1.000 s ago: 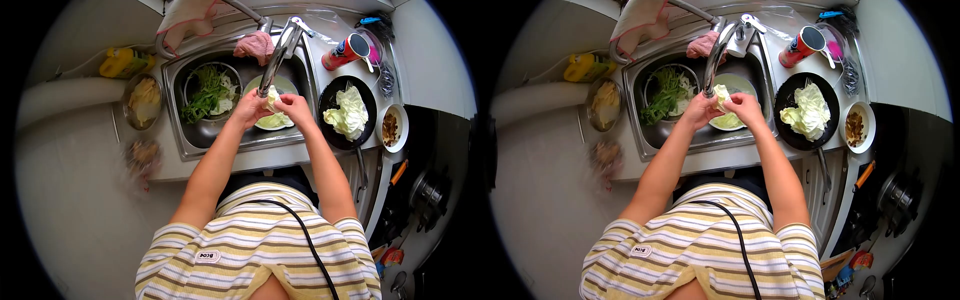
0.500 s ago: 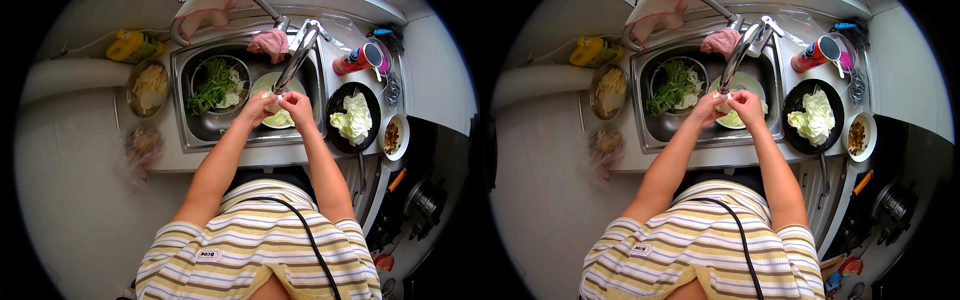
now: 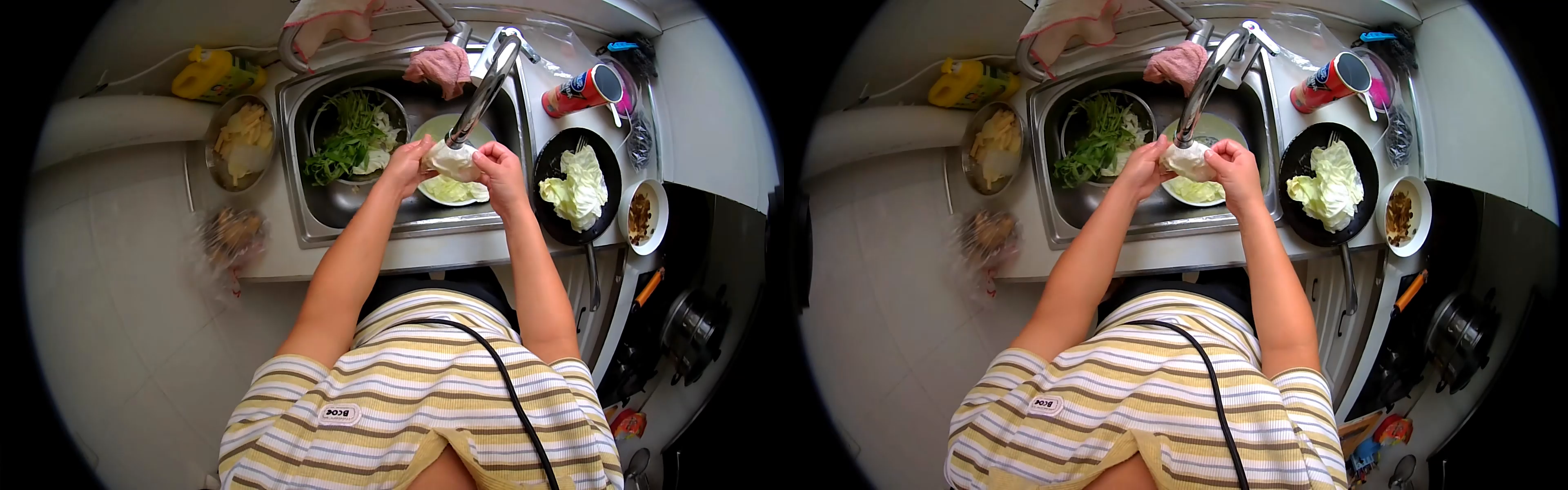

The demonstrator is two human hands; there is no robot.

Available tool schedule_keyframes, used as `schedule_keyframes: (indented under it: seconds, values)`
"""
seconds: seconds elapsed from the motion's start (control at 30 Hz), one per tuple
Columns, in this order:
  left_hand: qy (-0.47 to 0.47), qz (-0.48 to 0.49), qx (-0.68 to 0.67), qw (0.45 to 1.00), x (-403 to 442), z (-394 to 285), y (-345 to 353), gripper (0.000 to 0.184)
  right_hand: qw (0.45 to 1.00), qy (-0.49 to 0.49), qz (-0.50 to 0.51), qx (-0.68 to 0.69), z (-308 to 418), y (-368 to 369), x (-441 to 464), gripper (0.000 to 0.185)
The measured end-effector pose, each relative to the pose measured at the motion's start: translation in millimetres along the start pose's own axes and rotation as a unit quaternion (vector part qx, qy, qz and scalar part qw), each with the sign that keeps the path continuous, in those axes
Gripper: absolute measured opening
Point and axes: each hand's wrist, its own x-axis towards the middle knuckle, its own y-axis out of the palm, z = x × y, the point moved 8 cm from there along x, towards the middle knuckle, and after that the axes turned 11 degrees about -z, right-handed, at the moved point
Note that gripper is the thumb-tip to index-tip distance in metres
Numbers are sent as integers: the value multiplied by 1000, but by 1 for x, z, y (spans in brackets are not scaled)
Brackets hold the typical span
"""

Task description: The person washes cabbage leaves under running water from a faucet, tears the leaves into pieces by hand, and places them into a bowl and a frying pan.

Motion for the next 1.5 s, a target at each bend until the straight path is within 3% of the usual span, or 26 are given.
schedule_keyframes:
  seconds: [0.1, 0.17, 0.33, 0.5, 0.63, 0.7, 0.77, 0.83, 0.9, 0.97, 1.03, 1.07, 1.1, 1.17, 1.2, 1.23, 1.27, 1.3, 1.37, 1.43, 1.47, 1.5]
  values:
    - [-5, 44, -40, 998, 13, 5, 9, 26, 999, 8, 13, -28, 8, 3, 0, 8]
    - [80, -2, 83, 993, 36, 1, -5, 21, 999, 28, 6, -20, 10, 4, 1, 7]
    - [56, -130, 65, 988, 22, -21, -27, 15, 995, 76, -3, 65, -2, -1, 12, 4]
    - [93, -62, -31, 993, 15, -31, -28, 19, 977, 134, -20, 164, -20, -8, 11, 4]
    - [24, -94, 56, 994, 24, -6, -35, 24, 981, 122, -3, 147, -13, 6, 7, 5]
    - [-5, -87, 74, 993, 31, 13, -35, 30, 997, 73, -17, 0, -5, 6, 7, 6]
    - [50, -157, 273, 948, 42, 20, -45, 37, 997, 33, -34, -60, 3, -2, 6, 8]
    - [91, -171, 281, 940, 65, 36, -60, 32, 989, -61, -16, -131, 35, -7, -8, 9]
    - [134, -179, 472, 853, 67, 41, -59, 26, 967, -139, -47, -210, 81, -24, -38, 10]
    - [174, -163, 507, 828, 62, 53, -45, 23, 921, -238, -126, -280, 120, -59, -65, 11]
    - [256, -86, 615, 741, 64, 70, -19, 24, 896, -242, -220, -301, 146, -105, -88, 9]
    - [259, -112, 662, 694, 61, 77, -17, 25, 893, -244, -244, -290, 150, -130, -93, 9]
    - [260, -108, 659, 698, 59, 81, -12, 25, 893, -234, -262, -283, 145, -163, -91, 10]
    - [196, -123, 743, 628, 61, 87, -17, 30, 785, -181, -330, -492, 136, -214, -87, 20]
    - [193, -111, 747, 626, 72, 96, -26, 31, 784, -180, -330, -495, 130, -223, -88, 20]
    - [193, -113, 746, 627, 77, 94, -26, 31, 631, -287, -369, -620, 143, -216, -98, 24]
    - [178, -128, 685, 695, 80, 91, -33, 31, 449, -379, -388, -710, 147, -202, -107, 28]
    - [160, -142, 621, 754, 81, 88, -42, 30, 517, -371, -414, -651, 155, -191, -113, 26]
    - [81, -109, 341, 930, 81, 83, -44, 19, 635, -392, -371, -552, 154, -166, -107, 22]
    - [25, -20, 114, 993, 60, 59, -20, 23, 791, -294, -318, -432, 123, -136, -79, 13]
    - [27, -18, 119, 992, 50, 44, -11, 23, 871, -261, -249, -333, 99, -113, -59, 15]
    - [22, 23, 83, 996, 36, 31, 2, 25, 912, -194, -175, -317, 70, -93, -37, 16]
